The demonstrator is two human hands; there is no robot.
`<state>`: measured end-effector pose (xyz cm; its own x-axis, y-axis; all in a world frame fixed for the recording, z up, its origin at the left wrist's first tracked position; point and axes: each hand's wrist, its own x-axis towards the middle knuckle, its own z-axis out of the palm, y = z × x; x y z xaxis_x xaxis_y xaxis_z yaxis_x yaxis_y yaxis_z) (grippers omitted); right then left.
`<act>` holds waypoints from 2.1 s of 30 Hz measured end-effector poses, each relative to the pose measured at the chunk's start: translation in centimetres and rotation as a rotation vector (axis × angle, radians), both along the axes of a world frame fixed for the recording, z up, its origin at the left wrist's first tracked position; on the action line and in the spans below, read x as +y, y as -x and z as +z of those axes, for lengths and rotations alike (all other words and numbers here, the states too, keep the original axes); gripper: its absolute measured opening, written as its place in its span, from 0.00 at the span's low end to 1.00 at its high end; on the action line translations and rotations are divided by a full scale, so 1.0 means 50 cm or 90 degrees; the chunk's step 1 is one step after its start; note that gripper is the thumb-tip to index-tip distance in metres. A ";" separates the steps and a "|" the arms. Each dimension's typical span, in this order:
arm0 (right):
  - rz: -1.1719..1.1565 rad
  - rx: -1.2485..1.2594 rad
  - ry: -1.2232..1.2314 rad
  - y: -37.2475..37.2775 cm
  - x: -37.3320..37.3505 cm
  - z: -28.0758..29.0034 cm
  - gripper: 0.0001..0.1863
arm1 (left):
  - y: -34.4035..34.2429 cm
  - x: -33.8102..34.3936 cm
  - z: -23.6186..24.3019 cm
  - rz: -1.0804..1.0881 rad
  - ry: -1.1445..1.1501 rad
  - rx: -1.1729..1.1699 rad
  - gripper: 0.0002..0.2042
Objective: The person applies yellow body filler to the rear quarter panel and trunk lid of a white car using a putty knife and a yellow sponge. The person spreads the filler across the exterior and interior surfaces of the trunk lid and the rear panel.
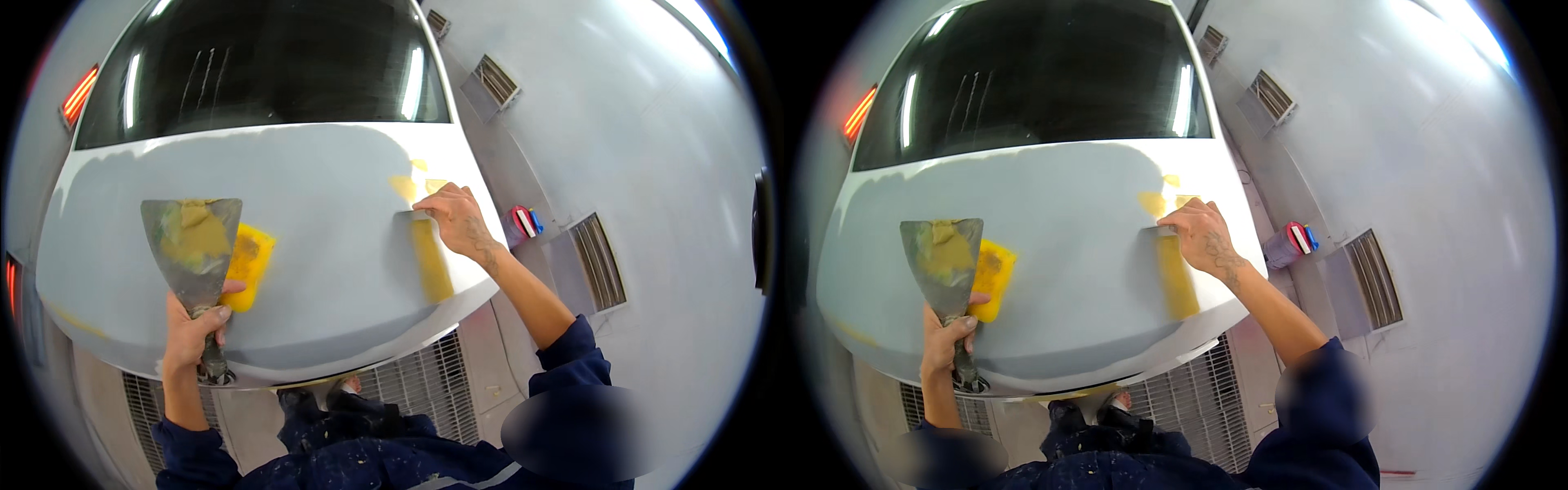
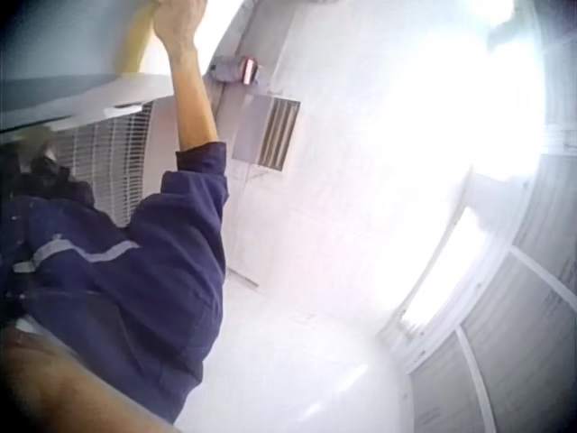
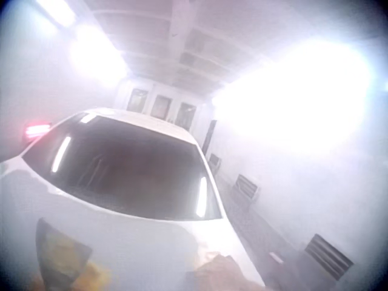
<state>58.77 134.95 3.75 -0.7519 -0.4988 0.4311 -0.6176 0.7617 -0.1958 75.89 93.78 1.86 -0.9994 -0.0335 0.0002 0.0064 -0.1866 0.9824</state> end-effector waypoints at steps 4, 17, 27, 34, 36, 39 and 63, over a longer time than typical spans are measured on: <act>-0.114 0.157 0.311 -0.101 0.050 0.119 0.16 | -0.007 0.000 -0.001 0.047 -0.001 -0.007 0.17; 0.059 -0.508 0.577 -0.473 0.158 -0.044 0.11 | 0.004 -0.033 0.015 0.038 0.042 0.065 0.20; 0.054 -0.375 0.242 -0.607 0.036 -0.261 0.05 | 0.026 0.013 0.105 -0.020 0.018 0.120 0.19; -0.081 -0.270 -0.095 -0.638 0.029 -0.348 0.08 | 0.058 0.005 0.158 -0.067 0.018 0.137 0.22; -0.128 -0.322 -0.146 -0.650 0.011 -0.336 0.09 | 0.064 -0.010 0.172 -0.068 0.020 0.139 0.22; -0.181 -0.307 -0.189 -0.672 -0.008 -0.335 0.11 | 0.046 -0.017 0.187 -0.073 -0.055 0.144 0.22; -0.273 -0.519 -0.475 -0.595 -0.060 -0.399 0.37 | -0.241 -0.423 0.165 0.157 0.098 0.143 0.20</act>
<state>88.53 131.93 -16.21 -0.8368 -0.0635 -0.5438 -0.1825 0.9688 0.1679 87.95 72.65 10.10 -0.9360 -0.2555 0.2420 0.2510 -0.0026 0.9680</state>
